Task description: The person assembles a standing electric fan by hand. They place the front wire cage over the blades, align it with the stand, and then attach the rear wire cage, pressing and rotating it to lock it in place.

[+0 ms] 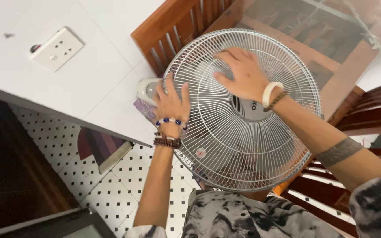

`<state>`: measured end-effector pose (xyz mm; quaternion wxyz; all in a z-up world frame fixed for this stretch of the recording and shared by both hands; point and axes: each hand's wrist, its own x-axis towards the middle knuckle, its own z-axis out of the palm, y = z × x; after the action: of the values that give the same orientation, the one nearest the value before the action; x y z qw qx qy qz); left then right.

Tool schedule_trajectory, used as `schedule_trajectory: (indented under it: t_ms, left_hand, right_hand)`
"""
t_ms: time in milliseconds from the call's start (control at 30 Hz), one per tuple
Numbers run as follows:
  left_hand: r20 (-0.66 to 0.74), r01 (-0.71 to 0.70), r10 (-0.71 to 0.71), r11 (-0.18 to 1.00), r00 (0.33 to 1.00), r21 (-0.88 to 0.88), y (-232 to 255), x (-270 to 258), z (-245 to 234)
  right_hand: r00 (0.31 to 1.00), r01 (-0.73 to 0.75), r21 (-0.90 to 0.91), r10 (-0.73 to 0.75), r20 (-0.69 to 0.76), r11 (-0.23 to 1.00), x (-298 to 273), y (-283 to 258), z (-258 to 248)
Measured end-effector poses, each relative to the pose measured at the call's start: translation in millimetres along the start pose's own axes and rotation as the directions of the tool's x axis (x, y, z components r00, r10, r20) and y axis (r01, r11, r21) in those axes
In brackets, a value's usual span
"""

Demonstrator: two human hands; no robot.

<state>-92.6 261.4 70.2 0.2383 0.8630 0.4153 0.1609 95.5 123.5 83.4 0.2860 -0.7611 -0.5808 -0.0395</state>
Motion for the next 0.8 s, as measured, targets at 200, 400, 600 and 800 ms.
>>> schedule_trajectory:
  t_ms: [200, 400, 600, 800]
  left_hand:
    - [-0.196, 0.252, -0.295, 0.943, 0.935, -0.219, -20, -86, 12]
    - [-0.331, 0.326, -0.406, 0.906, 0.852, -0.271, -37, -85, 47]
    - [-0.433, 0.251, -0.372, 0.917, 0.821, -0.312, -45, -76, 66]
    - [-0.432, 0.277, -0.382, 0.917, 0.817, -0.287, -49, -75, 75]
  right_hand:
    - [0.892, 0.451, -0.142, -0.439, 0.111, 0.881, 54, -53, 54]
    - [0.679, 0.659, 0.044, -0.619, 0.395, 0.751, 72, -82, 81]
    - [0.636, 0.637, 0.022, -0.541, 0.551, 0.771, 75, -102, 94]
    - [0.648, 0.672, -0.057, -0.548, 0.528, 0.739, 75, -113, 97]
